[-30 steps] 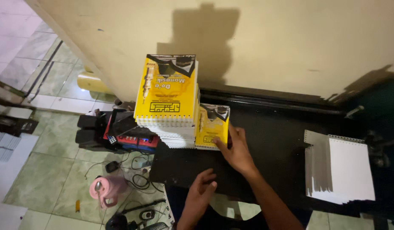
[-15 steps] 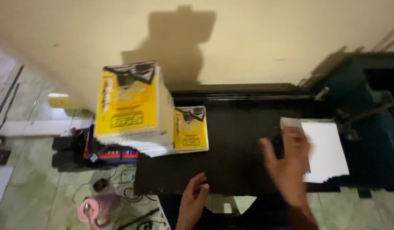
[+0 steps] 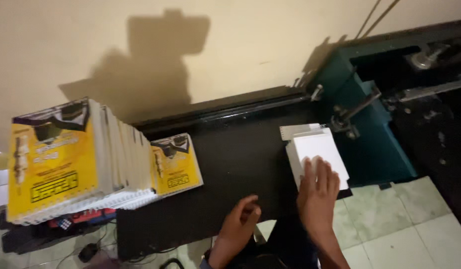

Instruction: The person assembles spiral-bound notebooks by inserting loose white paper stacks into yellow covers. They repeatedly pick up a paper stack, slide it into a cover, and place the finished notebook onto a growing pile on the table.

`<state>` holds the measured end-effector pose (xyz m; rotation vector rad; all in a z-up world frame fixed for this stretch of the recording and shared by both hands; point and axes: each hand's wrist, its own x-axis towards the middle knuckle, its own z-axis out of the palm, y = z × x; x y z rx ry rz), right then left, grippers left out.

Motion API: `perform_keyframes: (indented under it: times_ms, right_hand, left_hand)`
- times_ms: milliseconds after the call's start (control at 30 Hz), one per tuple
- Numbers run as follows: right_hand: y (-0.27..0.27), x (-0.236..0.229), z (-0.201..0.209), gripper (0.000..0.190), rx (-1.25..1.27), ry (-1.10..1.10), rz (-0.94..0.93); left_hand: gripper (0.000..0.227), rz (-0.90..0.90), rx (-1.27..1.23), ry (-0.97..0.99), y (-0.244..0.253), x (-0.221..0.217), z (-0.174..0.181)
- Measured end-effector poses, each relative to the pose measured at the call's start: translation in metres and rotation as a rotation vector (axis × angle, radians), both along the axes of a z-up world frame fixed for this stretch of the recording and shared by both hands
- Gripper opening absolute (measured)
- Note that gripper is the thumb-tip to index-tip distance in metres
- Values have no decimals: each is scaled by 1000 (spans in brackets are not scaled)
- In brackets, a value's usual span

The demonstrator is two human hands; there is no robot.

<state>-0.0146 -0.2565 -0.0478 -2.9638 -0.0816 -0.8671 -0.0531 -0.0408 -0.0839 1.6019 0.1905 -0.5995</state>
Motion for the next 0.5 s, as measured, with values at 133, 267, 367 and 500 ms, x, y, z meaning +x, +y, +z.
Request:
perform_keyframes:
  times_ms: [133, 267, 367, 500]
  right_hand:
    - [-3, -12, 10, 45, 144, 45, 84]
    - [-6, -8, -9, 44, 176, -118, 118]
    - [-6, 1, -8, 41, 228, -165, 112]
    - [-15, 14, -11, 35, 355, -197, 87]
  left_hand:
    - [68, -164, -14, 82, -8, 23, 55]
    - [52, -91, -12, -81, -32, 25, 24]
    - [52, -148, -20, -9, -34, 21, 35]
    - [56, -203, -2, 168, -33, 6, 25]
